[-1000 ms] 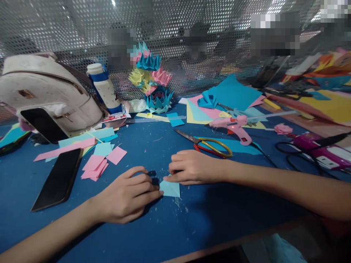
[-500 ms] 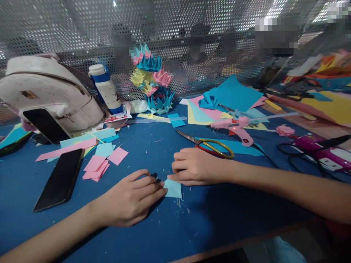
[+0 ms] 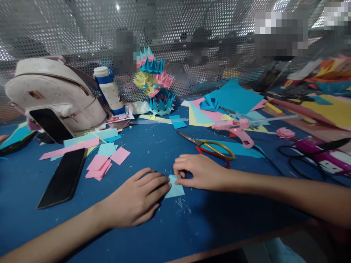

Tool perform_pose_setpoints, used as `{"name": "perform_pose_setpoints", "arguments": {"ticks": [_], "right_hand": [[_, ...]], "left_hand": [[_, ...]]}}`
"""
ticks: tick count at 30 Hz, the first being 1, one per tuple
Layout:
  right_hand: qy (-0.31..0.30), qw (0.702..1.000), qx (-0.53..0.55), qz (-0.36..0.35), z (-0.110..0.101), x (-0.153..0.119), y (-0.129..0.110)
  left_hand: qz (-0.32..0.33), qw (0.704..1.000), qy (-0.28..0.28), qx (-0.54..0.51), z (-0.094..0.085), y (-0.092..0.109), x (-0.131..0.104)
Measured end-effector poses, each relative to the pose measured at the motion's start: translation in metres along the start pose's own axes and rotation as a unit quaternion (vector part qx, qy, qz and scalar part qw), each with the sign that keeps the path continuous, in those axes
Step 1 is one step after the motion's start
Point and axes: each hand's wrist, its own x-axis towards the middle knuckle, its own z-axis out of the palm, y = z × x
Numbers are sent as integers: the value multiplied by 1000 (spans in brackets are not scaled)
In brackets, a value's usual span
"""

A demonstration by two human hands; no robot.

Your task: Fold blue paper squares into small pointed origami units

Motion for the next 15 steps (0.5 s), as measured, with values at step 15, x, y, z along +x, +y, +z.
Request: {"name": "perform_pose_setpoints", "arguments": {"ticks": [15], "right_hand": [[94, 962, -62, -249, 3, 2, 23]], "left_hand": [[-18, 1000, 1, 4, -1, -1, -1]]}}
